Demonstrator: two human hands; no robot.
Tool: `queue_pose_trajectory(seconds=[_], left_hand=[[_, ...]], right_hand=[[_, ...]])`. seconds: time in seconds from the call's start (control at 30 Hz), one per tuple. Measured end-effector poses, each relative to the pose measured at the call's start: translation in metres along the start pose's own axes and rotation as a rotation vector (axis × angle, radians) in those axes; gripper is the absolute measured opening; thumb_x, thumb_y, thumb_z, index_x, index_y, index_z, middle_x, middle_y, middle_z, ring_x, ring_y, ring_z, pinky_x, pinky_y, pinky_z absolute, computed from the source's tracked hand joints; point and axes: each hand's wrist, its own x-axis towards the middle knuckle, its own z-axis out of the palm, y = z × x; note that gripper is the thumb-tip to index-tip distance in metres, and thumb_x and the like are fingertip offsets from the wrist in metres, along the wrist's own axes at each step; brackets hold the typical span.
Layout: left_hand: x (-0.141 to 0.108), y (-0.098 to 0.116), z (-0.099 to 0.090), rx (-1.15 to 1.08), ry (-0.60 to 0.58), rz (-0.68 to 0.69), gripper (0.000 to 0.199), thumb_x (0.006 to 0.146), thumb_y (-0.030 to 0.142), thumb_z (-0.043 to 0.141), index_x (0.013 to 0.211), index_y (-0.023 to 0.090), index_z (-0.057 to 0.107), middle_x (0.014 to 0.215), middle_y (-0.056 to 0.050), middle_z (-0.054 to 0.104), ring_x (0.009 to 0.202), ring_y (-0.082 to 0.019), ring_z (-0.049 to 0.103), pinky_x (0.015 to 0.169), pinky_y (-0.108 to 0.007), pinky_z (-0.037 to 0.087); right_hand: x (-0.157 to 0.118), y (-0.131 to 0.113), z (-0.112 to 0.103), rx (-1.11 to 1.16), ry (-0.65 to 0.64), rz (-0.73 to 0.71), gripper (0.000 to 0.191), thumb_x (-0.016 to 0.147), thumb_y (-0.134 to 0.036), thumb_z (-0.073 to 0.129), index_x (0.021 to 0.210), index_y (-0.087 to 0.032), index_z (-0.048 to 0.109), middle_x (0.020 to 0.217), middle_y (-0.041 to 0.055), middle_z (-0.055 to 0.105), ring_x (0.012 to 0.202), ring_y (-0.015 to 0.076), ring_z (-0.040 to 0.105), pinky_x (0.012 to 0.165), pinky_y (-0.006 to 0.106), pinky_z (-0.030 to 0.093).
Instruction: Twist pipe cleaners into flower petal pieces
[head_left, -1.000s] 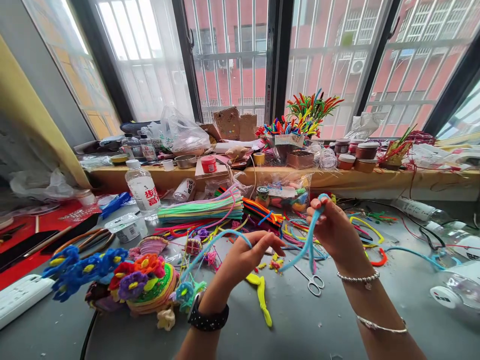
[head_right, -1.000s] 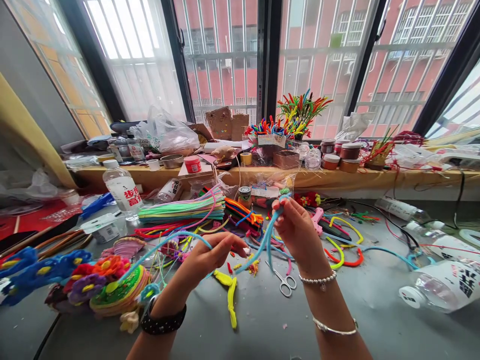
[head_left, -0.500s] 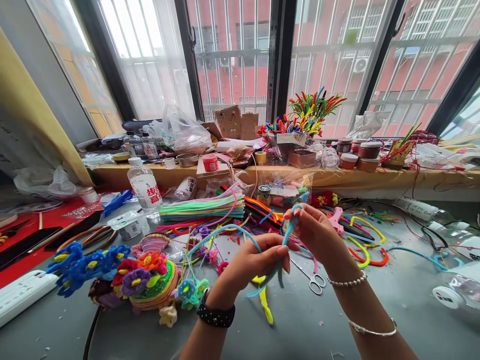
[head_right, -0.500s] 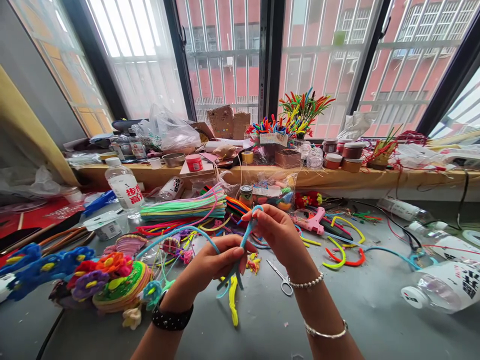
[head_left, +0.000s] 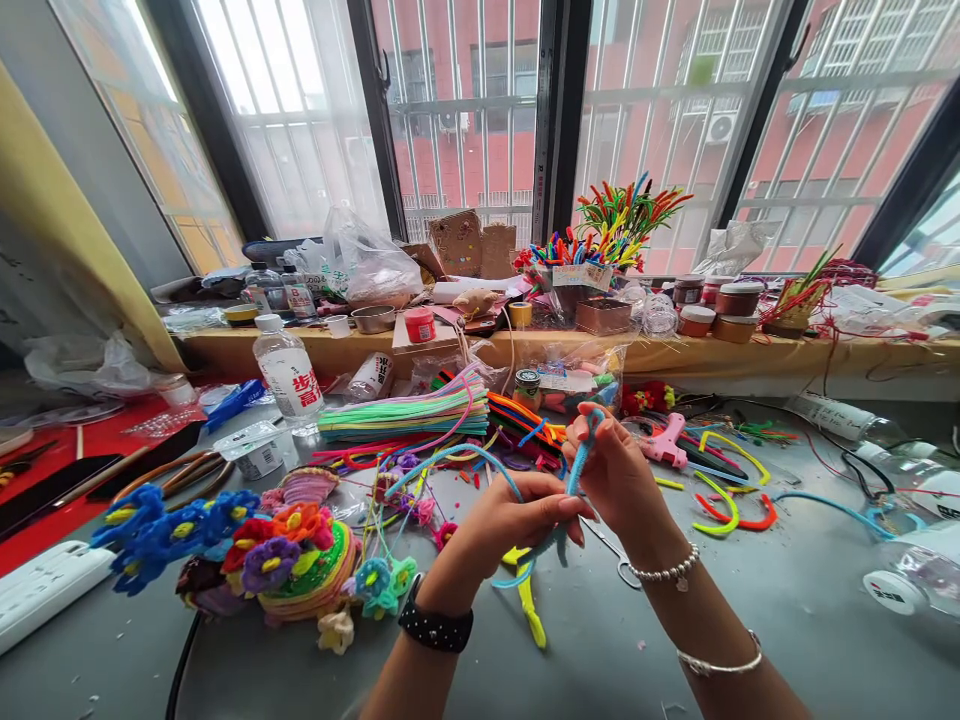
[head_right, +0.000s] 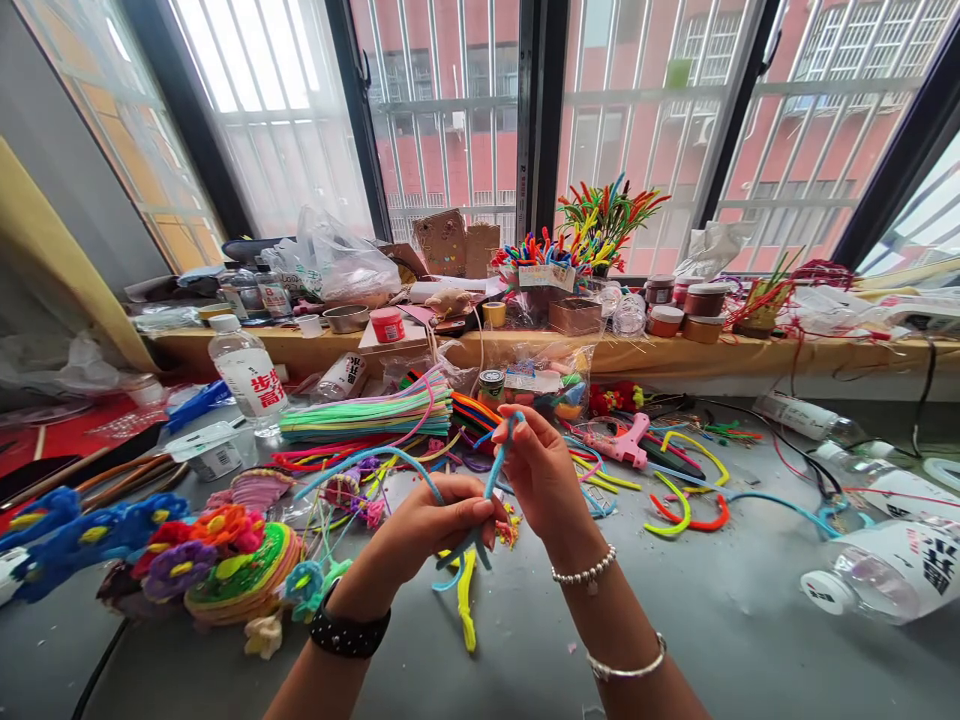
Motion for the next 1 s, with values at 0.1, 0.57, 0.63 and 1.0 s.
queue_pose_trajectory(seconds=[0.1,0.57,0.63,1.0], left_hand=[[0.0,0.0,-0.003,0.023,-0.051,0.02,0.023,0.072,0.032,0.055,0.078,0.013,0.066,0.058,-0.001,0.058,0.036,0.0,0.024,0.035,-0.018,0.012],[0.007,-0.004,-0.01,-0.381,0.443,0.174,0.02,0.061,0.029,0.067,0.073,0.013,0.066,0.049,0.008,0.025,0.042,0.0,0.019,0.039,-0.014,0.017],[0.008,-0.004,-0.013,-0.363,0.49,0.207,0.021,0.061,0.029,0.066,0.075,0.013,0.066,0.048,0.008,0.026,0.042,0.0,0.019,0.039,-0.014,0.017],[0.008,-0.001,-0.007,-0.317,0.529,0.184,0.024,0.06,0.034,0.066,0.069,0.011,0.065,0.042,0.008,0.028,0.04,-0.002,0.022,0.039,-0.015,0.019]], right_hand=[[0.002,-0.002,-0.002,0.005,0.037,-0.011,0.021,0.057,-0.032,0.072,0.072,-0.02,0.064,0.055,-0.0054,0.056,0.047,0.0025,0.043,0.043,0.011,0.036],[-0.002,-0.009,0.003,-0.709,0.011,0.076,0.026,0.066,-0.038,0.062,0.079,-0.016,0.064,0.071,0.0032,0.065,0.064,0.0128,0.057,0.06,0.023,0.044],[-0.004,-0.008,0.007,-0.936,-0.072,0.087,0.025,0.065,-0.038,0.062,0.072,-0.015,0.066,0.063,0.0026,0.063,0.059,0.013,0.055,0.055,0.023,0.041],[-0.006,-0.002,0.008,-0.858,-0.249,0.356,0.024,0.063,-0.035,0.064,0.059,-0.012,0.059,0.055,-0.0011,0.054,0.053,0.0085,0.047,0.053,0.021,0.038]])
